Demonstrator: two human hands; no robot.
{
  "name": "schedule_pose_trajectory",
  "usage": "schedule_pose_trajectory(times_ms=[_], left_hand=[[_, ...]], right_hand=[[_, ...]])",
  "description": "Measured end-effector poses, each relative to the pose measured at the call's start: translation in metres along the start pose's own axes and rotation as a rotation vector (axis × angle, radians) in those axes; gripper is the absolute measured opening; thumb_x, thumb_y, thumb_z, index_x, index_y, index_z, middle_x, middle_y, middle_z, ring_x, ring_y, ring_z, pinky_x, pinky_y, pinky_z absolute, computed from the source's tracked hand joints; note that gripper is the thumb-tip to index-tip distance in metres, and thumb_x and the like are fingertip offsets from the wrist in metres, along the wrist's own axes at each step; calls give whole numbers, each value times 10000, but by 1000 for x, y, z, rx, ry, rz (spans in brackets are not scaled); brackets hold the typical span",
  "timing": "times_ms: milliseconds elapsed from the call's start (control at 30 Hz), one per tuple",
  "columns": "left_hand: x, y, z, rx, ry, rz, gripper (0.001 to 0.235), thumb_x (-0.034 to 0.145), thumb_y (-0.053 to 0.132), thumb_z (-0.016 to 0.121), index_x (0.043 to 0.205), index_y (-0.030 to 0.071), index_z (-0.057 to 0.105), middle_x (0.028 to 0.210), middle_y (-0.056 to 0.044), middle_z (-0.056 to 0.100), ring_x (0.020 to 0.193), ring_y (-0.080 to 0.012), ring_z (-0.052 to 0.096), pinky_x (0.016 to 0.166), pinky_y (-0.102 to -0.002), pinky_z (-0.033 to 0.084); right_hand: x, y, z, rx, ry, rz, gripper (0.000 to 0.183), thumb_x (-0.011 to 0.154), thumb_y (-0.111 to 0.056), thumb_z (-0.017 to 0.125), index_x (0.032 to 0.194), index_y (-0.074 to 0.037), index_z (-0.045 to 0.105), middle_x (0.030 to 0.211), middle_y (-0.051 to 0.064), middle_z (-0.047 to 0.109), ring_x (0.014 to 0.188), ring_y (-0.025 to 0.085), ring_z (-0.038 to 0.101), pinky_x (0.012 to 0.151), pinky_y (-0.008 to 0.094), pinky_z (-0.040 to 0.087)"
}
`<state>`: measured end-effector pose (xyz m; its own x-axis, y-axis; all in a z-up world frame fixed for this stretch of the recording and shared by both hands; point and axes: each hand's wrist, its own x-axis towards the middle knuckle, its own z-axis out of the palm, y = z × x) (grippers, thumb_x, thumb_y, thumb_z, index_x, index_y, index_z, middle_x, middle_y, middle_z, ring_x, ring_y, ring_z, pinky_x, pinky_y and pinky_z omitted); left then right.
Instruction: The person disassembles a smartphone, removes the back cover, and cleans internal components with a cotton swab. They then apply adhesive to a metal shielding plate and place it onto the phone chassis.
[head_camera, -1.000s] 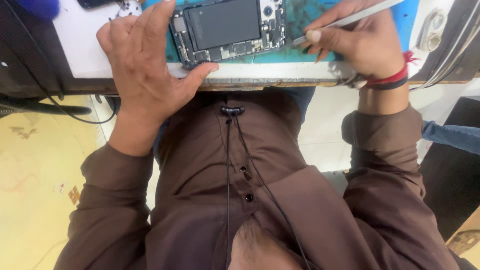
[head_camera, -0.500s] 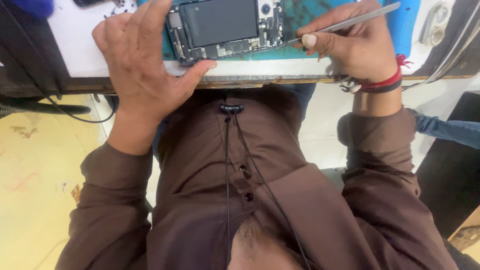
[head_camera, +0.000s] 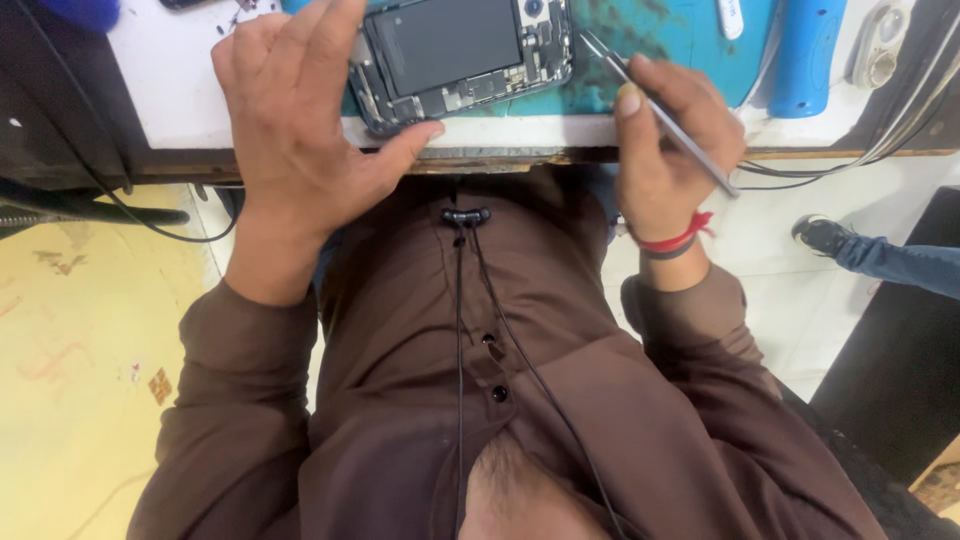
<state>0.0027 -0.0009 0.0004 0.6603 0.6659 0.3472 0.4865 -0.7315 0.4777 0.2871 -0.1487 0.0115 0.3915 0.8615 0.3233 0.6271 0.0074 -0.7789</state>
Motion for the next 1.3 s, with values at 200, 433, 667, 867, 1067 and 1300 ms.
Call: schedule_pose_trajectory(times_ms=[200,433,667,867,1067,1300], left_hand=[[-2,4,11,-8,75,9,956,777,427,926,1517,88,425,1289,-69,565,1135,-252,500,1024,-398,365],[-5,0,15,0,83,6,961,775,457,932,1510,104,422,1204,-57,547,1101,-240,500,1008,-386,372],[-6,0,16,-33,85,8,910,762,465,956,1417,106,437,1188,-47,543,1064,-232,479,977,-370,381],[-3,1,14,-70,96,36,819,802,426,992,1296,99,425,1287,-39,558,1071,-225,471,1000,-386,385],[0,0,9,-87,93,22,774,790,400,1001,1229,107,435,1312,-37,558,1093,-235,482,987,-378,387],[-3,3,12,-142,66,-17,863,772,361,1034,1354,67,469,1085,8,538,1057,-245,488,978,-396,404]], right_hand=[[-5,-13,8,-135,-9,-75,138,1033,47,731,1166,12,718,1097,157,748,921,276,696,777,308,544],[0,-12,11,-190,-4,-159,158,1015,62,728,1161,5,710,1092,154,743,948,296,712,808,334,554],[16,-14,21,-262,-3,-232,176,1034,45,749,1197,-7,710,1117,145,744,935,293,690,825,364,524],[39,-18,31,-294,-47,-192,116,1061,21,758,1153,-36,718,1094,128,725,942,307,661,837,377,492],[43,-29,30,-280,-37,-271,131,1037,11,698,1167,-8,701,1106,124,708,960,306,641,866,398,486],[52,-23,37,-142,-63,-191,70,1075,-17,731,1142,-23,711,1097,118,711,1008,317,648,871,379,489]])
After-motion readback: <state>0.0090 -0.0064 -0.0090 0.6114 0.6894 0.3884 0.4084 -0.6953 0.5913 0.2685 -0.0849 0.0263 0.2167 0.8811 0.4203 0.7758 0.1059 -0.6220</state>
